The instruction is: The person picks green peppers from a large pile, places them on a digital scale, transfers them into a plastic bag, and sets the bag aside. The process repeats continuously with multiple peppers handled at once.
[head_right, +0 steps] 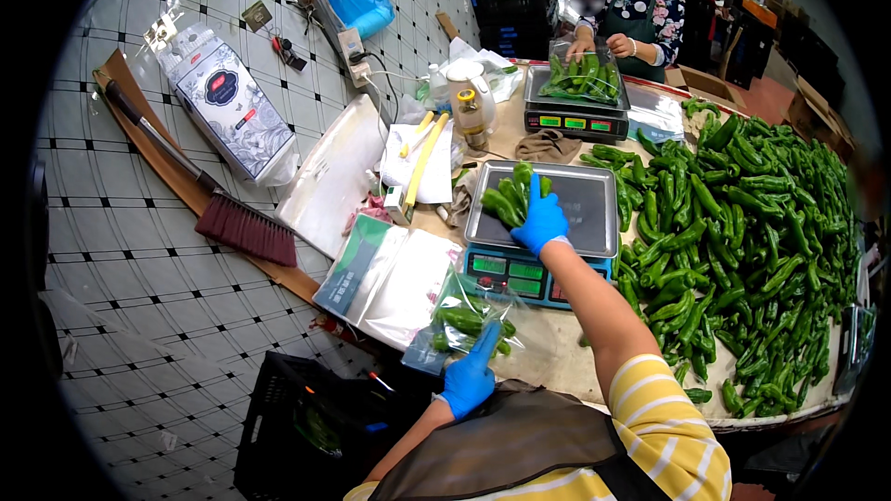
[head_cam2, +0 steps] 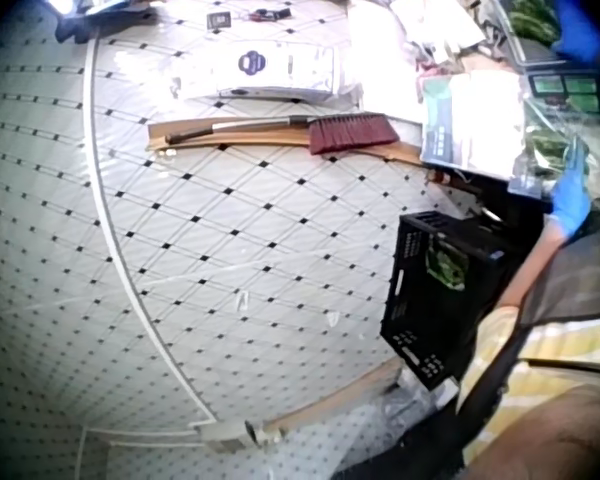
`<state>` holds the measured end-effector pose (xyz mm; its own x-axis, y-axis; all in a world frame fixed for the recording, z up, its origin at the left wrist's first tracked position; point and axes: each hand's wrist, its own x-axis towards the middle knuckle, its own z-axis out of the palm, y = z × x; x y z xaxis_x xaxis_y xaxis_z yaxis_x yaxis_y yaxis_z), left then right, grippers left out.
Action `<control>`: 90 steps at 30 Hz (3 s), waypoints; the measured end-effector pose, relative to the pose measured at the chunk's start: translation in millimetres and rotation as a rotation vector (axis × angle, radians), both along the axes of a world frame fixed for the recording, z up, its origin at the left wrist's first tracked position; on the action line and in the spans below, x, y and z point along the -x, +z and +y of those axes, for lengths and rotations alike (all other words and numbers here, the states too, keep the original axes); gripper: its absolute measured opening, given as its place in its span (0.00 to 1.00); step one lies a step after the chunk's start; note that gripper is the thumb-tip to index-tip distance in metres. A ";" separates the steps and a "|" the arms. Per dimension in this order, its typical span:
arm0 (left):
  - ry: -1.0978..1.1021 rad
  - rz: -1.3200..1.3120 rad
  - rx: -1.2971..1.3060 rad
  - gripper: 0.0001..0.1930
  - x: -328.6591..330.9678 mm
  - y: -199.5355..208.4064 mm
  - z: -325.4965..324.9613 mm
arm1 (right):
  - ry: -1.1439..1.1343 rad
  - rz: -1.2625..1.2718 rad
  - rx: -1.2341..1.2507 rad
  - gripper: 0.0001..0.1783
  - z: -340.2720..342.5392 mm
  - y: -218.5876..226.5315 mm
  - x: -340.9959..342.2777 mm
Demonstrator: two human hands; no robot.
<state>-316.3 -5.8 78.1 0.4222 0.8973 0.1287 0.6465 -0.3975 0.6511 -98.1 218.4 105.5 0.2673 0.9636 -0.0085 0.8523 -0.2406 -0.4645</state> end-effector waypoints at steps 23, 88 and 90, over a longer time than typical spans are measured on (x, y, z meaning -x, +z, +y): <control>-0.031 0.379 -0.091 0.25 -25.6 -3.0 -28.3 | 0.179 0.469 -0.191 0.54 -9.5 -62.9 -99.1; 0.965 -0.281 0.174 0.50 -20.5 -72.3 -86.0 | 0.497 0.071 -0.145 0.40 -222.1 -92.3 25.2; 1.116 -0.754 0.687 0.41 -17.1 -91.9 -90.9 | 0.567 0.205 -0.118 0.27 -226.5 -100.5 9.2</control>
<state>-299.3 -96.7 -13.8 -0.4677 0.6774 -0.5678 -0.1584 0.5678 0.8078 -107.3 -8.1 5.0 -0.2833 0.9527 0.1099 0.7228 0.2874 -0.6285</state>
